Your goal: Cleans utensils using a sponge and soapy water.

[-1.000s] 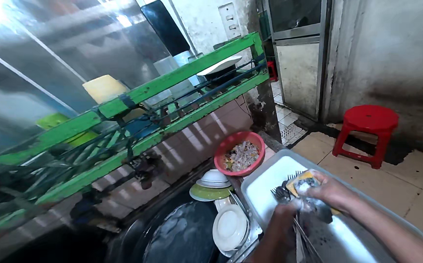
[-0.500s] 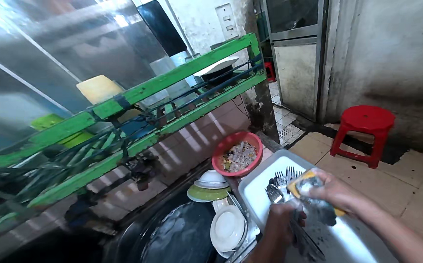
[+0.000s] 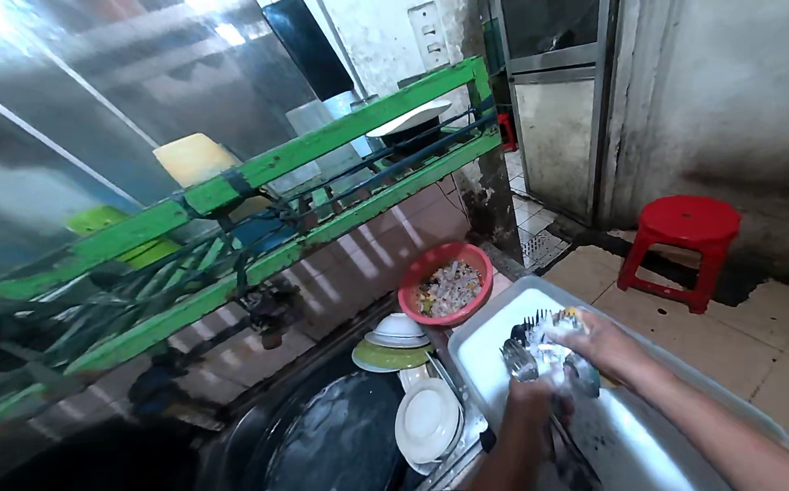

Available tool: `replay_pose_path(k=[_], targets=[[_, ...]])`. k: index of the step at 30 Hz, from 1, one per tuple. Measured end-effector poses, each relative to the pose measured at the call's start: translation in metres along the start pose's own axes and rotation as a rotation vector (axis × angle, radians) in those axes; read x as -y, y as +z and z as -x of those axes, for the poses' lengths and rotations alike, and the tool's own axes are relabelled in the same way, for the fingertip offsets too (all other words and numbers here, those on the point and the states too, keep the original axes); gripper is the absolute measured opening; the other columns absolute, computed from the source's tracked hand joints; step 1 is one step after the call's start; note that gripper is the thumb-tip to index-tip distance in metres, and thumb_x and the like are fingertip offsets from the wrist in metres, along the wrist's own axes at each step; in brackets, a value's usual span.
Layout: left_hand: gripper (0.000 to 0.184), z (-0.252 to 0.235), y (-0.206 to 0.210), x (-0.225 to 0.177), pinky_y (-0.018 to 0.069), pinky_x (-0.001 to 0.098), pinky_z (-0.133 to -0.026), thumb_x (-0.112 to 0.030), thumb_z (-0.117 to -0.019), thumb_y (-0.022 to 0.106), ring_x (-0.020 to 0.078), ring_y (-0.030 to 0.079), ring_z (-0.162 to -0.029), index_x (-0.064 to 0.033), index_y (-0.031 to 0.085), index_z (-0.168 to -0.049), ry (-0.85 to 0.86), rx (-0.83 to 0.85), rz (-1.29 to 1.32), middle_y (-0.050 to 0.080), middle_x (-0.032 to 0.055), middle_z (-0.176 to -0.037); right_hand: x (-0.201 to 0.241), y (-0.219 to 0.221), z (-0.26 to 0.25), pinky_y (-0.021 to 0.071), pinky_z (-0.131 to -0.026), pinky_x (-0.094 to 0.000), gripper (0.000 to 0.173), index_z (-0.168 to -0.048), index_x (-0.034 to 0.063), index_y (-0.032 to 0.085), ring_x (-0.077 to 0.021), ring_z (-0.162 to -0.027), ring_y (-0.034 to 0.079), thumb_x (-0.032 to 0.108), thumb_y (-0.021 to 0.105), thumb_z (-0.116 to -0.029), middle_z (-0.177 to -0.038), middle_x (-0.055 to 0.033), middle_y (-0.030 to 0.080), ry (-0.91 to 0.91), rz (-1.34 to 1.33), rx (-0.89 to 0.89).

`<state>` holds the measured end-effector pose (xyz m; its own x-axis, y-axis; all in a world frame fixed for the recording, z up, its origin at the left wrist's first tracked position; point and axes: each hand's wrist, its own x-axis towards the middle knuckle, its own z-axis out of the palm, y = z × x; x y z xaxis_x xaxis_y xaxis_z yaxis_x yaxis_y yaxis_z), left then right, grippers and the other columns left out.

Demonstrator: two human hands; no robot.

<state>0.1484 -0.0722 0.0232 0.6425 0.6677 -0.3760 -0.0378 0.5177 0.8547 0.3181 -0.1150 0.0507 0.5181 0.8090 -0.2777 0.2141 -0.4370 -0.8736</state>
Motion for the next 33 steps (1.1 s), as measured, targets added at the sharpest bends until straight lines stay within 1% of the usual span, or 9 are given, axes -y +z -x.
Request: replay_pose_path(k=[3,6,12,17,21,24,27,30,33], targets=[[0.010,0.005,0.003,-0.002,0.0525,0.0229,-0.050,-0.006,-0.1011,0.056,0.0104,0.061,-0.052,0.0013,0.060,-0.096,-0.008,-0.030,-0.047,0.063,0.0051,-0.064,0.000,-0.012,-0.003,0.0511,-0.090,-0.0621,0.040,-0.129,-0.0026,0.059,-0.0402,-0.101,0.066,0.023,0.068,-0.0999,-0.111,-0.0268,0.067,-0.087,-0.125,-0.274],[0.009,0.003,0.008,0.002,0.0522,0.0238,-0.049,-0.005,-0.0994,0.060,0.0107,0.058,-0.050,0.0023,0.058,-0.094,0.010,-0.128,-0.094,0.059,0.0048,-0.061,-0.004,-0.016,-0.010,0.0547,-0.082,-0.0577,0.050,-0.141,0.0055,0.048,-0.0344,-0.095,0.067,0.034,0.063,-0.1021,-0.113,-0.0222,0.066,-0.031,-0.428,-0.387],[0.023,-0.001,-0.002,0.008,0.0537,0.0266,-0.054,-0.010,-0.1052,0.051,0.0113,0.061,-0.056,0.0036,0.065,-0.093,0.143,-0.125,-0.073,0.063,0.0050,-0.067,0.001,0.020,0.019,0.0501,-0.101,-0.0532,0.053,-0.140,0.0009,0.056,-0.0328,-0.115,0.064,0.026,0.071,-0.0960,-0.124,-0.0229,0.065,0.031,-0.168,-0.079],[0.040,-0.013,-0.013,0.006,0.0586,0.0369,-0.089,-0.019,-0.1100,0.037,0.0211,0.071,-0.102,0.0057,0.067,-0.120,0.231,-0.050,-0.033,0.072,0.0155,-0.118,0.007,-0.027,0.015,0.0477,-0.102,-0.0559,0.047,-0.136,0.0050,0.059,-0.0345,-0.115,0.063,0.031,0.069,-0.0986,-0.124,-0.0230,0.064,0.118,0.204,0.262],[0.031,-0.008,-0.006,0.008,0.0572,0.0397,-0.096,-0.016,-0.1061,0.049,0.0206,0.070,-0.104,0.0040,0.070,-0.116,0.213,0.062,-0.067,0.073,0.0145,-0.109,-0.002,0.001,0.029,0.0448,-0.102,-0.0654,0.051,-0.135,-0.0033,0.058,-0.0456,-0.119,0.061,0.029,0.070,-0.0976,-0.125,-0.0305,0.063,0.039,0.543,0.592],[0.033,-0.014,-0.007,0.005,0.0617,0.0412,-0.079,-0.014,-0.1095,0.039,0.0222,0.071,-0.076,0.0070,0.064,-0.111,0.122,0.001,0.129,0.069,0.0112,-0.081,-0.017,0.001,0.040,0.0434,-0.102,-0.0678,0.052,-0.137,-0.0029,0.056,-0.0471,-0.121,0.059,0.024,0.072,-0.0958,-0.128,-0.0303,0.062,0.000,0.704,0.752],[0.034,-0.021,-0.009,0.003,0.0585,0.0330,-0.057,-0.018,-0.1118,0.036,0.0146,0.059,-0.051,0.0045,0.062,-0.112,0.032,-0.054,0.187,0.053,0.0012,-0.059,-0.018,-0.029,0.039,0.0468,-0.099,-0.0643,0.047,-0.134,0.0036,0.059,-0.0422,-0.115,0.063,0.020,0.074,-0.0935,-0.123,-0.0258,0.065,-0.001,0.563,0.613],[0.032,-0.013,-0.007,0.008,0.0576,0.0320,-0.060,-0.019,-0.1097,0.041,0.0146,0.063,-0.060,-0.0005,0.065,-0.098,-0.020,0.090,-0.017,0.063,0.0036,-0.067,0.007,-0.041,0.033,0.0527,-0.098,-0.0497,0.047,-0.135,0.0115,0.061,-0.0280,-0.110,0.066,0.026,0.076,-0.0929,-0.122,-0.0159,0.067,0.027,0.160,0.319],[0.029,-0.003,-0.001,0.005,0.0589,0.0319,-0.061,-0.018,-0.1053,0.046,0.0154,0.066,-0.063,0.0024,0.067,-0.108,-0.035,0.193,-0.087,0.068,0.0063,-0.078,0.015,-0.026,0.027,0.0537,-0.097,-0.0476,0.044,-0.129,0.0135,0.067,-0.0245,-0.110,0.066,0.018,0.081,-0.0876,-0.122,-0.0124,0.068,0.014,-0.027,0.103]])
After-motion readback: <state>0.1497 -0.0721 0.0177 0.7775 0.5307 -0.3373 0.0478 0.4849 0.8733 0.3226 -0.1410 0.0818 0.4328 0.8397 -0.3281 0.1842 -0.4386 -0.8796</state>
